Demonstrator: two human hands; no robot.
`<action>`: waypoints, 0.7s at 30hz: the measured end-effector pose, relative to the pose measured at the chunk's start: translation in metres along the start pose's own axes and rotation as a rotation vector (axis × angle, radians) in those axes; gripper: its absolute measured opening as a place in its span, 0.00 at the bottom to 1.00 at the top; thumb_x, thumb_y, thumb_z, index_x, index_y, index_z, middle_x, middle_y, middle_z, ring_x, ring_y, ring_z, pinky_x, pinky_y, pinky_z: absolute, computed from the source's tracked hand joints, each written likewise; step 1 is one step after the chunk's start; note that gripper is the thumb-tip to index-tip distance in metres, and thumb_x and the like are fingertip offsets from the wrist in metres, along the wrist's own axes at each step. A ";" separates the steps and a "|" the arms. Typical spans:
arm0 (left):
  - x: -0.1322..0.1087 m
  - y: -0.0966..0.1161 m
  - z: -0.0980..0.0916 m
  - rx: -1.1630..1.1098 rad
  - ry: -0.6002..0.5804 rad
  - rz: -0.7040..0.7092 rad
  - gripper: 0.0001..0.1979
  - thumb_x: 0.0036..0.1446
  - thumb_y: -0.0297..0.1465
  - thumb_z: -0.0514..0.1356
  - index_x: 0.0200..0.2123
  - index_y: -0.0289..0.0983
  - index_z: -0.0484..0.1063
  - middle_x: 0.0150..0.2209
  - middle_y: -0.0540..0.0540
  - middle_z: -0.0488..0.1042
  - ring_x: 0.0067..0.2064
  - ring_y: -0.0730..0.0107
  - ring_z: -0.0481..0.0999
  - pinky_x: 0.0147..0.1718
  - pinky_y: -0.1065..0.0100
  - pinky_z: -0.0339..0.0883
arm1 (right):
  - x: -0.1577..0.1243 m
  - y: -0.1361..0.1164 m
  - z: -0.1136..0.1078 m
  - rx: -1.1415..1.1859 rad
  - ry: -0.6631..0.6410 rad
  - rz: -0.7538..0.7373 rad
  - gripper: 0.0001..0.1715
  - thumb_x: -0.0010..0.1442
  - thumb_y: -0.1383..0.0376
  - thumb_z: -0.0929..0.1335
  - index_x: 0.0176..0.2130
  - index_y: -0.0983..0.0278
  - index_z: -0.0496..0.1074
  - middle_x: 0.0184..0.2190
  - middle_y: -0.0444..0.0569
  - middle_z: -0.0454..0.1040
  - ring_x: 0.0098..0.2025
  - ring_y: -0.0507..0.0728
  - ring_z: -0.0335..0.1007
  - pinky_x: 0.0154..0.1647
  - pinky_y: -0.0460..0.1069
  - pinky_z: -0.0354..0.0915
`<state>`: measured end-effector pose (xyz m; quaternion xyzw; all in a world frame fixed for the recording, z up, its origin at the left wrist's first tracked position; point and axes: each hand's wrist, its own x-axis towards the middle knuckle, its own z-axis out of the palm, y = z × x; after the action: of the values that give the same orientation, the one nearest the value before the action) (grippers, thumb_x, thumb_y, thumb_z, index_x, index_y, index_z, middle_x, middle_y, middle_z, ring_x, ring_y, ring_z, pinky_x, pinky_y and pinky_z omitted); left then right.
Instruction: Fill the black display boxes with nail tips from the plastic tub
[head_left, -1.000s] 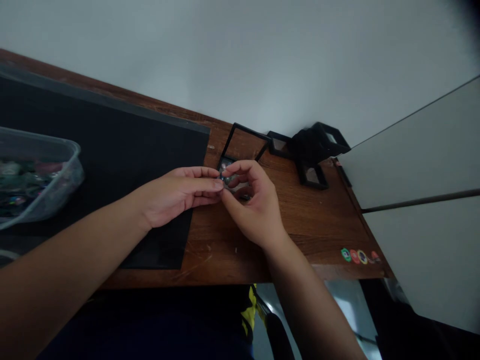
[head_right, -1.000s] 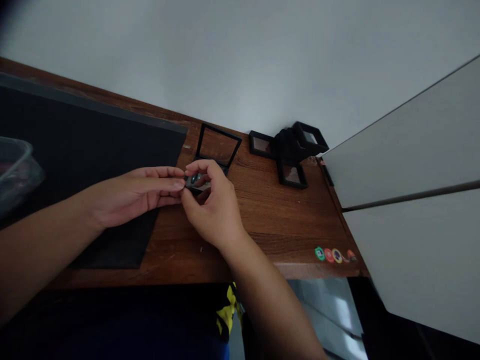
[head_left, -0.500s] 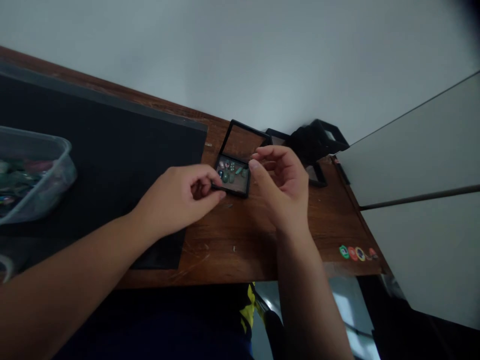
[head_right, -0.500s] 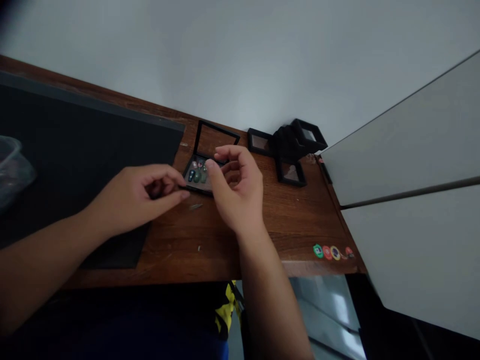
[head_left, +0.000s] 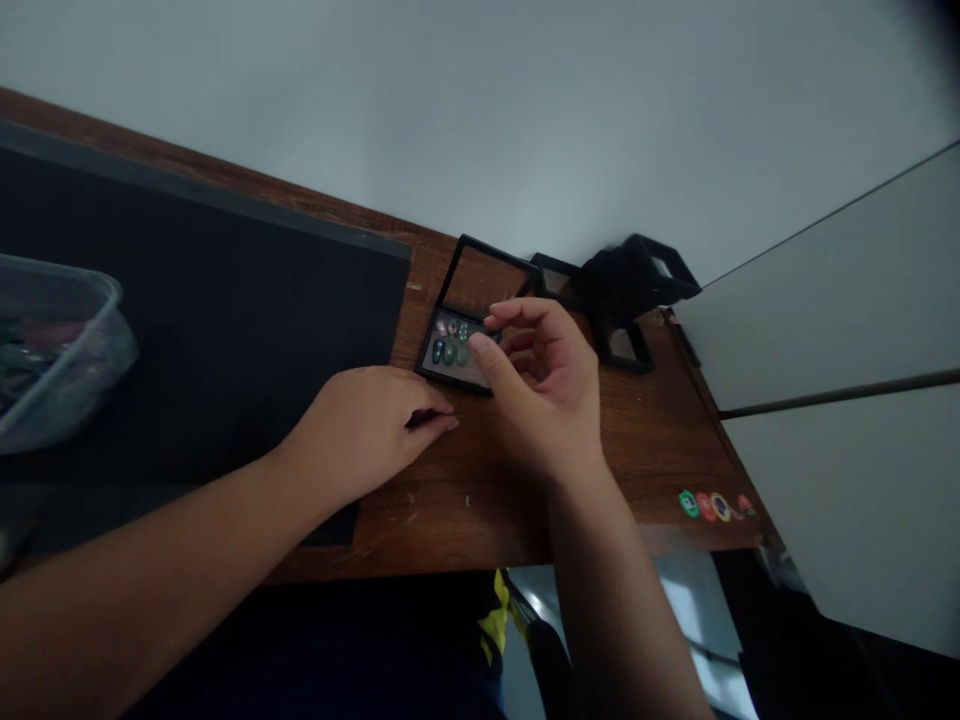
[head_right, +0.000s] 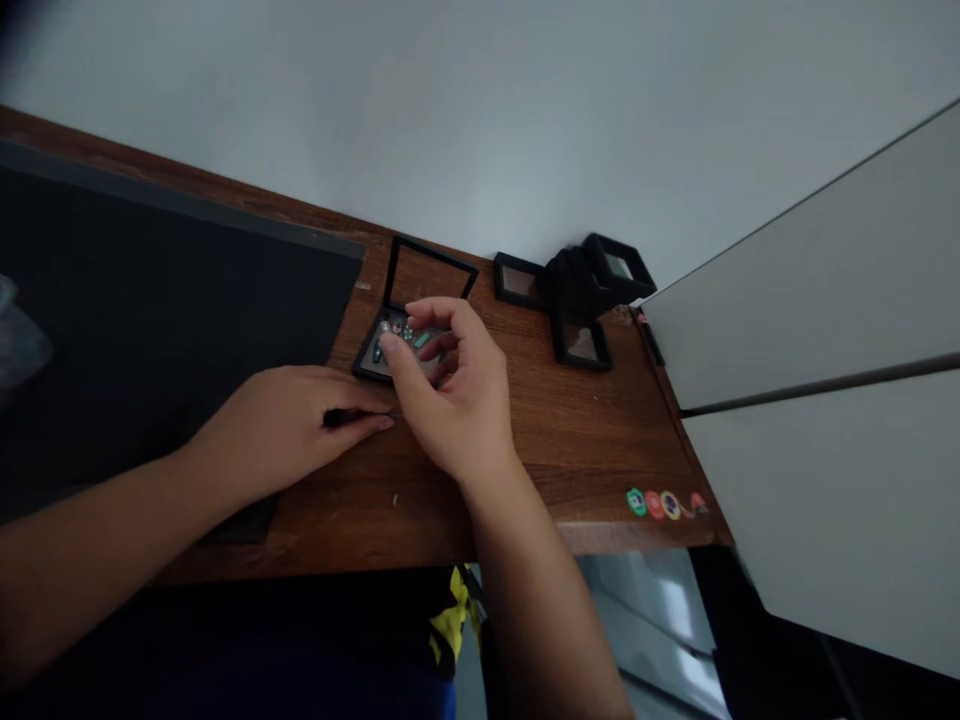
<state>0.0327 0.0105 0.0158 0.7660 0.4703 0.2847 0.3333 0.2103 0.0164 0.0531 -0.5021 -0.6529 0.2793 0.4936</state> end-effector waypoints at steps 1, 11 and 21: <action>0.000 0.001 -0.001 -0.052 0.014 -0.011 0.06 0.57 0.38 0.68 0.34 0.50 0.86 0.35 0.47 0.85 0.39 0.54 0.80 0.40 0.61 0.65 | 0.000 0.000 0.000 0.000 0.007 -0.003 0.11 0.61 0.63 0.73 0.44 0.58 0.72 0.41 0.45 0.75 0.34 0.51 0.69 0.28 0.48 0.67; 0.007 0.012 -0.021 -0.576 0.116 -0.328 0.09 0.56 0.42 0.70 0.32 0.43 0.85 0.26 0.50 0.78 0.27 0.71 0.70 0.27 0.70 0.61 | 0.003 -0.003 -0.008 0.008 -0.032 -0.029 0.13 0.60 0.66 0.73 0.45 0.57 0.71 0.41 0.44 0.75 0.31 0.51 0.69 0.26 0.48 0.65; 0.012 0.015 -0.022 -0.875 0.172 -0.429 0.12 0.50 0.39 0.74 0.28 0.38 0.80 0.27 0.49 0.76 0.30 0.71 0.74 0.26 0.74 0.70 | -0.002 -0.005 -0.007 0.015 -0.117 -0.039 0.20 0.58 0.66 0.75 0.49 0.56 0.72 0.44 0.44 0.82 0.35 0.53 0.79 0.31 0.50 0.74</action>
<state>0.0289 0.0214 0.0425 0.4140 0.4795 0.4427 0.6346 0.2154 0.0121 0.0592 -0.4687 -0.6881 0.3033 0.4636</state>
